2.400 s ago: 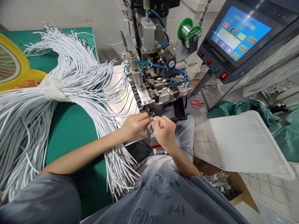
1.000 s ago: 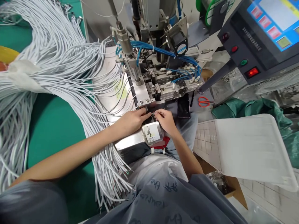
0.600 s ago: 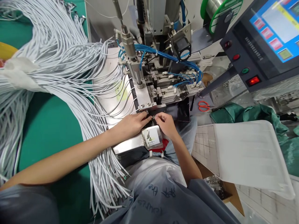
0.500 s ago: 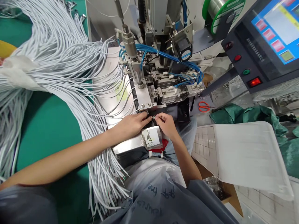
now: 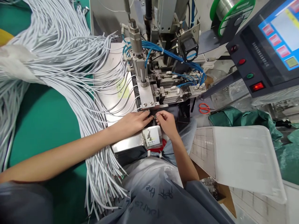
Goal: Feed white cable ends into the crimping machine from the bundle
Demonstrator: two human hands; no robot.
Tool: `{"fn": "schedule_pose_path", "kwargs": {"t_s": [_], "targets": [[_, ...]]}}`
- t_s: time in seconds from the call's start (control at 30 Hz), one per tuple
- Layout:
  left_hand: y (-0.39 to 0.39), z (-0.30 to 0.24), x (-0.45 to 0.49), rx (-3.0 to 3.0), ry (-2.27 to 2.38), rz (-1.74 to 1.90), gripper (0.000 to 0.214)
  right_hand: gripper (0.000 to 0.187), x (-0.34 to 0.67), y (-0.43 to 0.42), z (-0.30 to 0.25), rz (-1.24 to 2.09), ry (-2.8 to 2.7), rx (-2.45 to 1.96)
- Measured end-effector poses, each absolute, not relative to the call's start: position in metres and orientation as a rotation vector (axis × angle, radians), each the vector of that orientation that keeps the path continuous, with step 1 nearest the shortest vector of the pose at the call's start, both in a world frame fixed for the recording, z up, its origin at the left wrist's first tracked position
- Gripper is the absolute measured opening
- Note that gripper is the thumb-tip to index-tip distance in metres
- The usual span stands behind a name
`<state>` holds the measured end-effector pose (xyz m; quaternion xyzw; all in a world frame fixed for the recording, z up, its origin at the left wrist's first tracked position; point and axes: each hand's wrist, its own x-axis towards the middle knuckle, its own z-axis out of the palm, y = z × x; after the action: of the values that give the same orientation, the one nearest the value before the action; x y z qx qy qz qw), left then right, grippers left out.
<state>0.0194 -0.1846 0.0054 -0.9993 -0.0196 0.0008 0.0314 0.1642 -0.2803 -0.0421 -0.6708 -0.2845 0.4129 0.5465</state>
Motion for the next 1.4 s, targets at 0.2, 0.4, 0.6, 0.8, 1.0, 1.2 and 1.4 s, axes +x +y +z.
{"fn": "schedule_pose_path", "kwargs": {"t_s": [0.2,0.4,0.6,0.8,1.0,1.2,1.4], "targets": [[-0.185,0.003,0.019,-3.085,-0.064,-0.055,0.025,0.018,0.164,-0.279,-0.039,0.955,-0.779,-1.64],[-0.185,0.003,0.019,-3.084,-0.047,-0.085,0.026,0.016,0.165,-0.283,-0.039,0.894,-0.894,-1.663],[-0.185,0.002,0.019,-3.066,-0.04,-0.081,0.025,0.017,0.165,-0.281,-0.038,0.893,-0.825,-1.669],[-0.185,0.004,0.019,-3.095,-0.062,-0.039,0.025,0.017,0.163,-0.278,-0.041,0.98,-0.693,-1.636],[-0.196,0.01,0.017,-3.085,-0.243,-0.025,0.026,0.026,0.166,-0.278,-0.047,1.176,-0.727,-1.55],[-0.202,0.019,0.011,-3.083,-0.403,0.166,0.018,0.027,0.166,-0.279,-0.052,1.109,-0.866,-1.529],[-0.199,0.02,0.009,-3.073,-0.372,0.12,0.016,0.023,0.167,-0.283,-0.055,0.978,-0.756,-1.599]]}}
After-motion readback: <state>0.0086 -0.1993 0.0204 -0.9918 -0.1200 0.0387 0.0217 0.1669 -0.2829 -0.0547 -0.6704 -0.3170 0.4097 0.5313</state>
